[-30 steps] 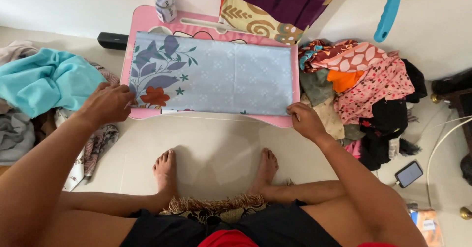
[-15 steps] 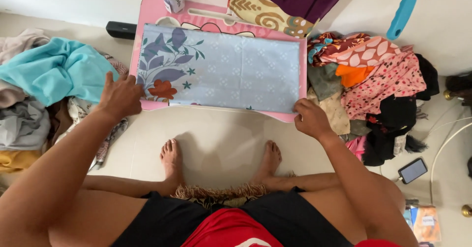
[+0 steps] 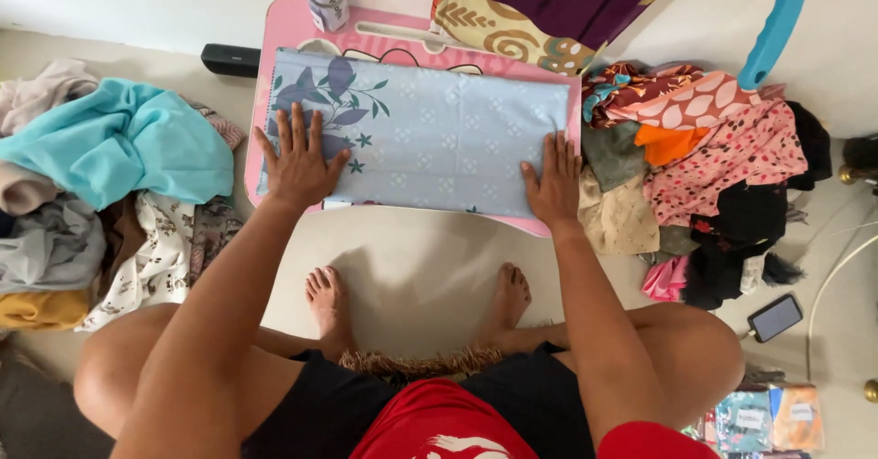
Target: Unfolding a piece of patterned fabric on a small table and using a lint roller to remove debris from its surface.
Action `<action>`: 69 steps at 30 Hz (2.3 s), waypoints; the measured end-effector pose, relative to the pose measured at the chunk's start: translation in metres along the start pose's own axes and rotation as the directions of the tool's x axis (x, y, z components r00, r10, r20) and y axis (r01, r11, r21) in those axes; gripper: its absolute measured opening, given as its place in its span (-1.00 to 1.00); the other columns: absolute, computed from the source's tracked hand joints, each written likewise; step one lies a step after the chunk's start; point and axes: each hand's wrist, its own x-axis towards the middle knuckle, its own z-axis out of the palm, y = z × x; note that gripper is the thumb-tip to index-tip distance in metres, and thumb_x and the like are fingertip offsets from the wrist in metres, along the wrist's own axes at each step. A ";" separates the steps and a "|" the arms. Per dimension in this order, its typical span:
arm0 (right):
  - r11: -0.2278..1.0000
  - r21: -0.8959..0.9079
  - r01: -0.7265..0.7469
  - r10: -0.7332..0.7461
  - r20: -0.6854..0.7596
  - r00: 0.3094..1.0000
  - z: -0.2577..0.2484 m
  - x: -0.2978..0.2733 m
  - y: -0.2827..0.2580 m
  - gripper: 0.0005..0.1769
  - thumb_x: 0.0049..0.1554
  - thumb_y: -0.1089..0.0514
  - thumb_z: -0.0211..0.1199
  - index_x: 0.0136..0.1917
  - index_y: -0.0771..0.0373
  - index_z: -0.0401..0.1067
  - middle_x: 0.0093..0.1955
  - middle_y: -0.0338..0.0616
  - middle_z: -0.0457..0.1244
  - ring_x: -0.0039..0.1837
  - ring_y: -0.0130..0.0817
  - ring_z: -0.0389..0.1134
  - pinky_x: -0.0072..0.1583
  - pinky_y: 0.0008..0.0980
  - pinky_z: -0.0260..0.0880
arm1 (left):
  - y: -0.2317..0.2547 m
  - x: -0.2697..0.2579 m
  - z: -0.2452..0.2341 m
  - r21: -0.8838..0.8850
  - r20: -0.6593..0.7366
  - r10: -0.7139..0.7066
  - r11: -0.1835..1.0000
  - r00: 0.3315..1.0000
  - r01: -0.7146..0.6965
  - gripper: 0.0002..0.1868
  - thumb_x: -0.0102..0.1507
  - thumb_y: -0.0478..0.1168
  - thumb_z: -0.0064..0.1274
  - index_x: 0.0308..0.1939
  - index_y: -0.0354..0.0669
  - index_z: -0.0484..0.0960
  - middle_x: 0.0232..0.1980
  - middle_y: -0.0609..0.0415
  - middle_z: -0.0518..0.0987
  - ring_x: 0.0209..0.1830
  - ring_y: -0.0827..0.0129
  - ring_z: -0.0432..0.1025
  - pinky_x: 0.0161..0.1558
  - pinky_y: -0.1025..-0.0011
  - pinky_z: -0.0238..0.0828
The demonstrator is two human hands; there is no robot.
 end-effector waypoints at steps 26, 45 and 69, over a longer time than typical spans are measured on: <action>0.995 0.080 0.053 -0.064 0.138 0.988 -0.028 -0.077 -0.043 -0.26 0.30 -0.08 0.13 0.64 0.21 0.09 0.67 0.20 -0.08 0.65 0.24 -0.12 0.58 0.19 -0.18 | -0.009 -0.022 -0.001 -0.190 -0.117 0.026 0.981 0.993 -0.048 -0.14 0.47 0.34 -0.47 0.66 -0.16 -0.02 0.71 -0.29 -0.16 0.70 -0.19 -0.32 0.48 -0.48 -0.64; 0.915 0.316 -0.252 0.354 -0.324 0.877 -0.195 0.081 0.032 -0.23 0.24 -0.02 0.22 0.56 0.34 0.02 0.33 0.18 0.16 0.19 -0.06 0.22 0.19 -0.18 0.22 | -0.003 -0.058 0.037 -0.043 -0.430 0.096 0.991 0.898 -0.127 -0.12 0.40 0.37 -0.43 0.58 -0.17 0.24 0.68 -0.26 0.15 0.70 -0.20 -0.02 0.42 -0.60 -0.33; 0.945 0.242 -0.219 0.287 -0.298 0.910 -0.155 -0.075 -0.096 -0.41 0.14 0.33 0.14 0.46 0.28 0.36 0.26 0.38 0.30 0.29 0.44 0.29 0.29 0.18 0.30 | 0.180 -0.093 0.039 0.094 -0.184 0.713 0.698 0.677 -0.710 -0.15 0.33 0.37 -0.22 0.52 -0.10 0.24 0.65 -0.10 0.10 0.66 0.03 -0.06 0.55 -0.21 -0.24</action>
